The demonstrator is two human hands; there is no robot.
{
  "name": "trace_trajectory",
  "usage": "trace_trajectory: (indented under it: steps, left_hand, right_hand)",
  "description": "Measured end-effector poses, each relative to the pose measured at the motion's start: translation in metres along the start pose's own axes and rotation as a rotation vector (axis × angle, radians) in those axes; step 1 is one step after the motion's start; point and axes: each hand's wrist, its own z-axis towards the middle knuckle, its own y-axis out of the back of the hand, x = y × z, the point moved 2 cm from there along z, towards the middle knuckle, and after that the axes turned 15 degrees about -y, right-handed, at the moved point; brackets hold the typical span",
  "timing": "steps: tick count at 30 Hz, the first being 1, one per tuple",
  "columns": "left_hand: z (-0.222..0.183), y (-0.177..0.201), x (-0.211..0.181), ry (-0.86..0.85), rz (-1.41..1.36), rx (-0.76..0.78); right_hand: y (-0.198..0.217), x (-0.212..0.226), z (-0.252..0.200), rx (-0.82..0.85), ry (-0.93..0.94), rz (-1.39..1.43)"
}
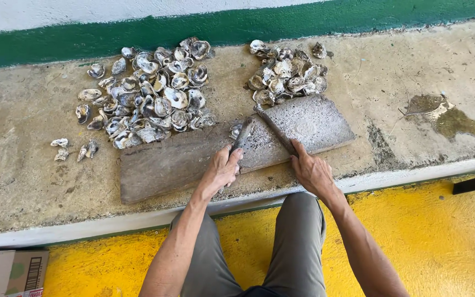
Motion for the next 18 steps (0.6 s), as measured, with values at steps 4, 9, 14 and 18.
trace_trajectory:
  steps: [4, 9, 14, 18]
  left_hand:
    - [0.007, 0.004, 0.001, 0.002, 0.128, 0.064]
    - [0.026, 0.012, 0.022, -0.151, 0.434, 0.120]
    - [0.026, 0.012, 0.011, -0.139, 0.500, 0.166]
    - [0.020, 0.010, -0.015, -0.084, 0.492, 0.170]
  right_hand:
    - [-0.011, -0.013, 0.013, 0.057, 0.004, 0.088]
    - [0.015, 0.003, -0.005, 0.109, -0.019, 0.415]
    - [0.073, 0.036, -0.037, -0.097, 0.115, 0.534]
    - [0.081, 0.049, -0.046, -0.284, 0.284, 0.533]
